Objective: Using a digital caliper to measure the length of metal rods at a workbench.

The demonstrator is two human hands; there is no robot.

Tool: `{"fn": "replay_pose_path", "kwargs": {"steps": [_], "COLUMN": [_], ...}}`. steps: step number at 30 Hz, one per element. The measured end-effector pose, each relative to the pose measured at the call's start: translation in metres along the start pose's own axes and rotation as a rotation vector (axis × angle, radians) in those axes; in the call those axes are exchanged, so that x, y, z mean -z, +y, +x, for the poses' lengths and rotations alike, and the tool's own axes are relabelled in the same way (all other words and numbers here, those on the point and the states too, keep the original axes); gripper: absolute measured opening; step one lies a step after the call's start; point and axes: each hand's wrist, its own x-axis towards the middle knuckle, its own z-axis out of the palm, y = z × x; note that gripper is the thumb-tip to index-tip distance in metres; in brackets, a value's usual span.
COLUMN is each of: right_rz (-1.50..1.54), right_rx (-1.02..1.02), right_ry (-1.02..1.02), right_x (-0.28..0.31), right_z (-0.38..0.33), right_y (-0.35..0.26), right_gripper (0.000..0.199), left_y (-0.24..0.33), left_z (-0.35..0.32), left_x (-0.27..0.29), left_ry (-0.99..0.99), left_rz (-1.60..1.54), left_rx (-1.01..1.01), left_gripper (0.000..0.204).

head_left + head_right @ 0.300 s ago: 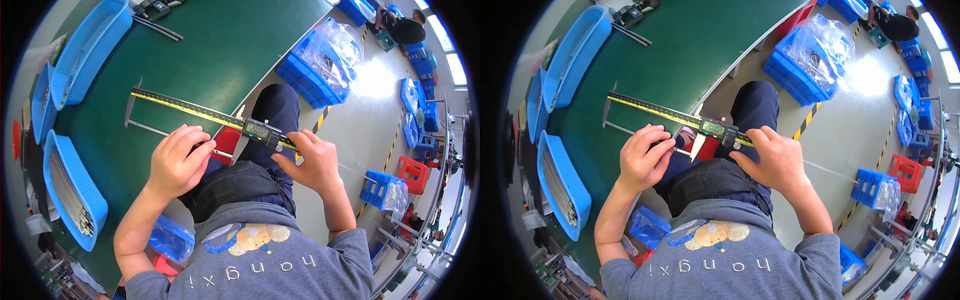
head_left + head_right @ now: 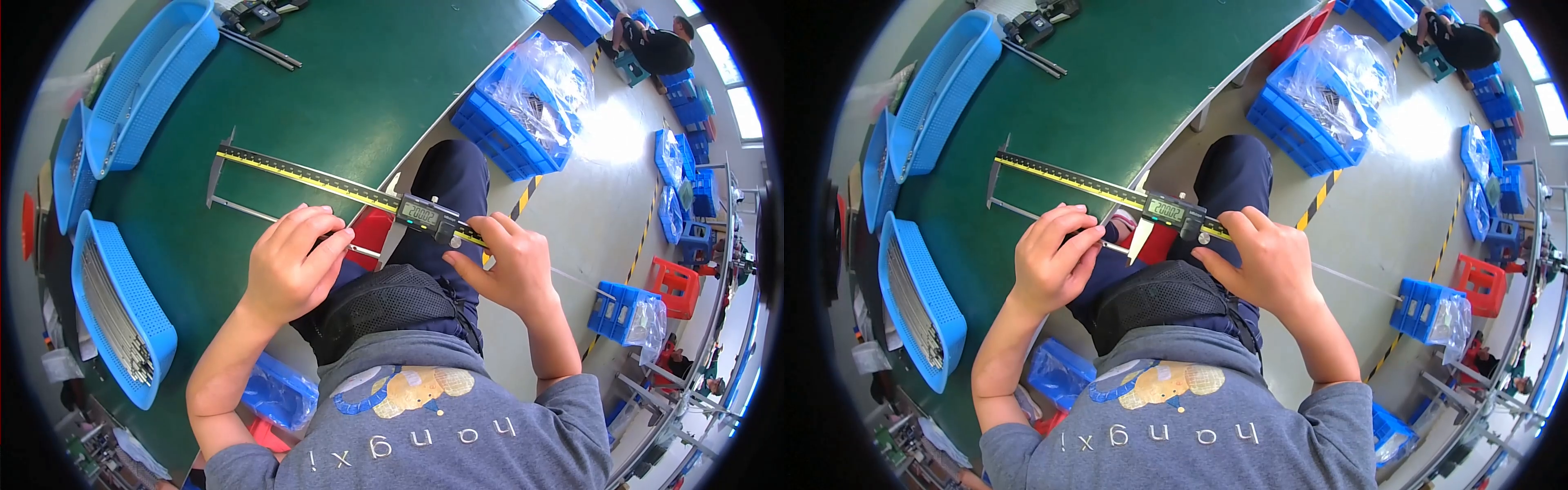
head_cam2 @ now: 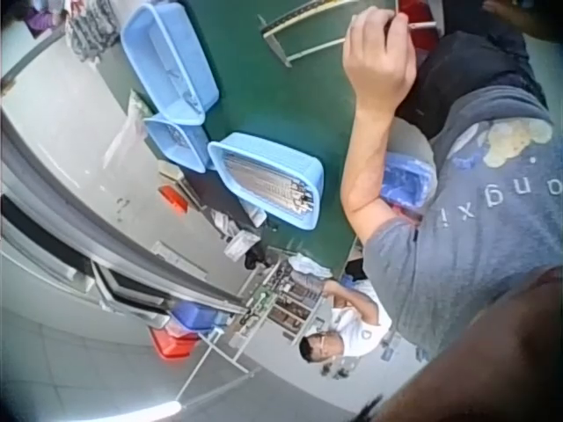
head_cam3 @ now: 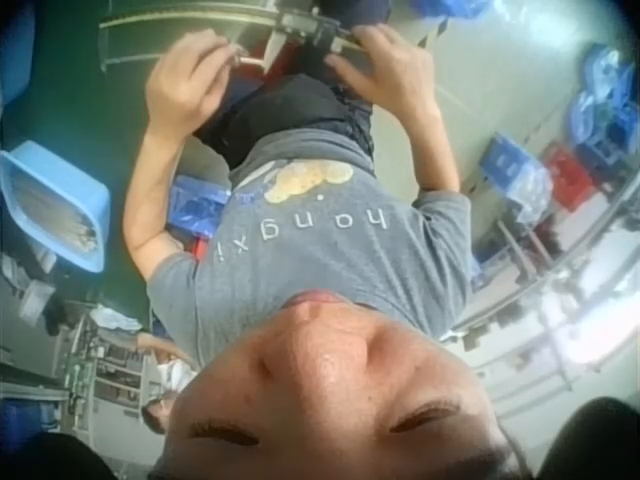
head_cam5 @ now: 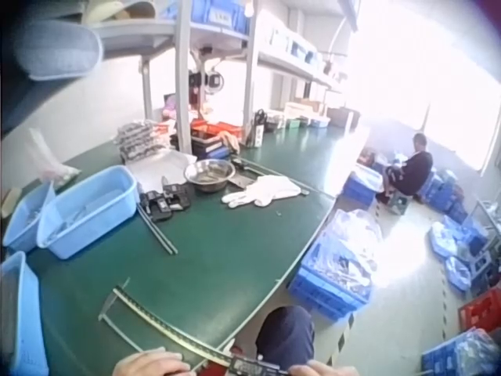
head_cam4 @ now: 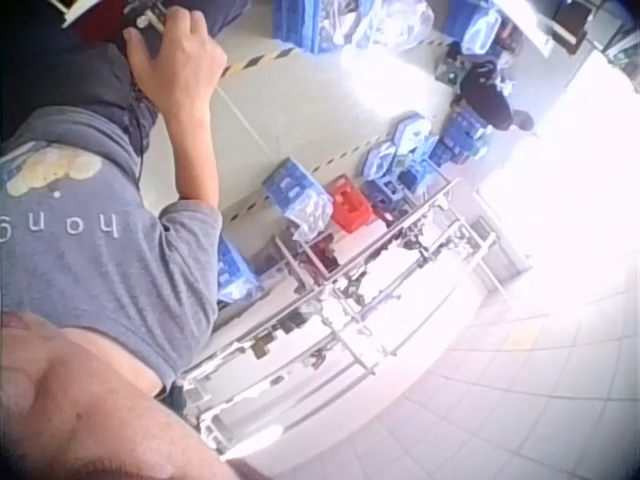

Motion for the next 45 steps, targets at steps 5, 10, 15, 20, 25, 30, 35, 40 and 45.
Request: {"fn": "replay_pose_path", "kwargs": {"steps": [5, 10, 15, 20, 25, 30, 35, 40, 45], "right_rz": [0.019, 0.024, 0.024, 0.091, 0.098, 0.062, 0.009, 0.03, 0.002], "right_rx": [0.035, -0.051, -0.025, -0.043, -0.028, 0.009, -0.031, -0.021, -0.008], "right_ry": [0.005, 0.031, 0.007, 0.002, 0.003, 0.018, 0.02, 0.007, -0.036], "right_x": [-0.004, 0.0, 0.0, 0.001, 0.002, 0.001, 0.002, 0.0, 0.004], "right_z": [0.004, -0.003, -0.005, -0.005, -0.002, 0.0, -0.002, -0.004, -0.004], "right_y": [-0.002, 0.0, 0.001, 0.003, 0.003, 0.002, 0.004, 0.002, -0.002], "right_gripper": [0.036, 0.031, 0.027, 0.026, 0.027, 0.028, 0.03, 0.029, 0.036], "left_y": [0.003, 0.007, 0.011, 0.01, 0.009, 0.004, 0.003, 0.004, 0.006], "left_z": [-0.004, -0.005, -0.005, -0.008, -0.005, -0.009, -0.006, -0.004, -0.006], "left_x": [0.006, -0.004, -0.005, -0.008, -0.005, -0.001, -0.003, 0.005, 0.007], "left_ry": [-0.021, 0.021, 0.029, 0.046, 0.031, 0.036, 0.023, -0.017, -0.032], "left_rz": [0.092, 0.151, 0.138, 0.149, 0.115, 0.123, 0.11, 0.062, 0.063], "left_rx": [0.007, -0.106, -0.082, -0.087, -0.069, -0.047, -0.029, 0.0, -0.003], "left_gripper": [0.019, 0.018, 0.019, 0.016, 0.019, 0.017, 0.015, 0.034, 0.033]}}
